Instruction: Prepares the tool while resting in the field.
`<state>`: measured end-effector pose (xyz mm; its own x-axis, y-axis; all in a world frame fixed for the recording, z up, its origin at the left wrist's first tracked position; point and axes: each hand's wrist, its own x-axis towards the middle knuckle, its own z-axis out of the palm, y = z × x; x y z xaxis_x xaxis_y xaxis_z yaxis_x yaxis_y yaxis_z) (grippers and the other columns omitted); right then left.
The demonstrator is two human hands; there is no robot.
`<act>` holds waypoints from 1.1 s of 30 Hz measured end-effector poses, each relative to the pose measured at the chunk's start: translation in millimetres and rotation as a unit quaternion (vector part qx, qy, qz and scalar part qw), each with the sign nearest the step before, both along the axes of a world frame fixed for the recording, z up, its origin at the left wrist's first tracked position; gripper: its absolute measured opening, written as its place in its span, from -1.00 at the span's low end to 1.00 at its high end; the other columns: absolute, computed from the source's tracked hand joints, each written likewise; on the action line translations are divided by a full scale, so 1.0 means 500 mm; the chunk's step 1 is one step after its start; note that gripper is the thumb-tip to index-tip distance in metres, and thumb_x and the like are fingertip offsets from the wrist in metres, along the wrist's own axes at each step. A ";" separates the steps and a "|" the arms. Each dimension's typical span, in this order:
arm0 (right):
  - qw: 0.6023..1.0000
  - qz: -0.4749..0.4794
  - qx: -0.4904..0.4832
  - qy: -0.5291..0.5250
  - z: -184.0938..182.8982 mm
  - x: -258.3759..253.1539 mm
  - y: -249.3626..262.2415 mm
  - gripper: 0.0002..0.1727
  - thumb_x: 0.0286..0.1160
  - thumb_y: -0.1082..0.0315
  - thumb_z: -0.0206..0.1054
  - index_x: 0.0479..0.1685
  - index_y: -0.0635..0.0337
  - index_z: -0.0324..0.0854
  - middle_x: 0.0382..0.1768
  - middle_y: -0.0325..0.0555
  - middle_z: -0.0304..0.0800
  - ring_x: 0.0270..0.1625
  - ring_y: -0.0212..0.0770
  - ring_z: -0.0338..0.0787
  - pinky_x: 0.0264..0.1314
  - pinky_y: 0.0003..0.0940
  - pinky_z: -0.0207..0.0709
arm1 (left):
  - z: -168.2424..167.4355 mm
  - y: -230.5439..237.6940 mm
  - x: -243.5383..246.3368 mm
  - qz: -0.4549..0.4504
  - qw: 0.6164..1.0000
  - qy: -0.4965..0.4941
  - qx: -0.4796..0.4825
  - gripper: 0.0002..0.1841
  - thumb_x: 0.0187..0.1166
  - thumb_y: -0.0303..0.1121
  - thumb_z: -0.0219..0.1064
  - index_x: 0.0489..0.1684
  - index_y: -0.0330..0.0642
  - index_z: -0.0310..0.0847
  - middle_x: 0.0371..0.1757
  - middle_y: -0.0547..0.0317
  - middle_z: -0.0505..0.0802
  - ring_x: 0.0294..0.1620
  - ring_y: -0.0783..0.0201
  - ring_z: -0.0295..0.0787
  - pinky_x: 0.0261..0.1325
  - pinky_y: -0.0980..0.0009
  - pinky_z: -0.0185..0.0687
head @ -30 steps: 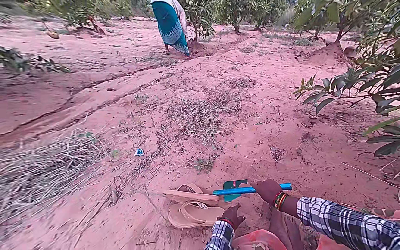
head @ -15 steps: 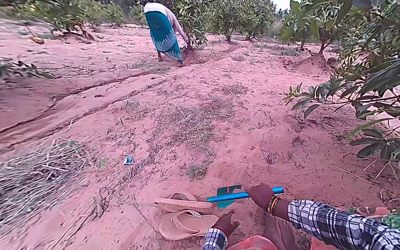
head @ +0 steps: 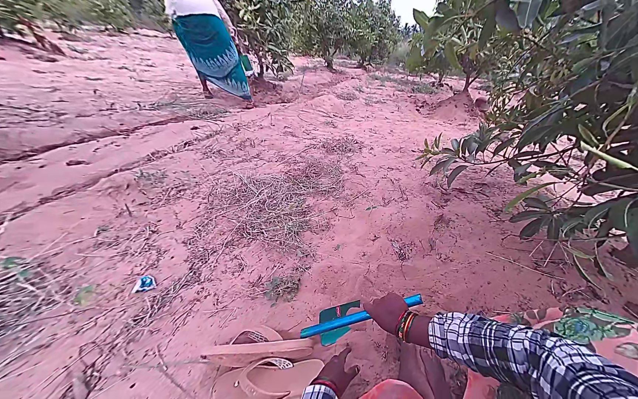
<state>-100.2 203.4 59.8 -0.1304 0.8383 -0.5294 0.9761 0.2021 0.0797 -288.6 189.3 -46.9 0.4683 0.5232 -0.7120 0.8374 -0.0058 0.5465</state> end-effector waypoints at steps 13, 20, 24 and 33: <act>1.000 -0.004 0.004 0.013 0.002 0.002 0.012 -0.63 0.77 0.55 -0.04 0.42 0.20 0.50 0.06 0.27 0.82 0.13 0.31 0.84 0.07 0.26 0.63 | -0.002 -0.001 0.004 -0.007 1.000 0.002 0.002 -0.26 0.77 -0.03 0.24 0.88 -0.13 0.07 0.69 -0.26 0.50 0.70 -0.16 0.45 0.76 -0.06 0.24; 1.000 -0.004 0.009 0.007 0.001 0.000 0.016 -0.64 0.78 0.54 -0.05 0.42 0.21 0.48 0.01 0.29 0.83 0.09 0.33 0.85 0.02 0.25 0.64 | 0.001 -0.002 0.006 -0.003 1.000 0.000 0.000 -0.26 0.77 -0.04 0.24 0.88 -0.14 0.07 0.68 -0.27 0.51 0.69 -0.16 0.46 0.76 -0.06 0.25; 1.000 -0.005 0.005 0.001 -0.003 -0.001 0.017 -0.62 0.78 0.54 -0.04 0.46 0.19 0.45 0.02 0.29 0.82 0.09 0.33 0.85 0.04 0.25 0.63 | 0.010 -0.004 0.009 -0.005 1.000 0.007 -0.012 -0.26 0.79 -0.05 0.22 0.89 -0.11 0.03 0.68 -0.24 0.53 0.68 -0.15 0.48 0.75 -0.06 0.26; 0.999 -0.036 0.001 0.019 0.001 -0.014 -0.007 -0.62 0.78 0.55 -0.04 0.47 0.25 0.45 0.08 0.31 0.80 0.13 0.34 0.84 0.07 0.27 0.64 | -0.004 -0.002 0.011 -0.004 1.000 0.001 -0.008 -0.27 0.78 -0.07 0.24 0.88 -0.15 0.06 0.67 -0.27 0.54 0.66 -0.17 0.50 0.74 -0.07 0.27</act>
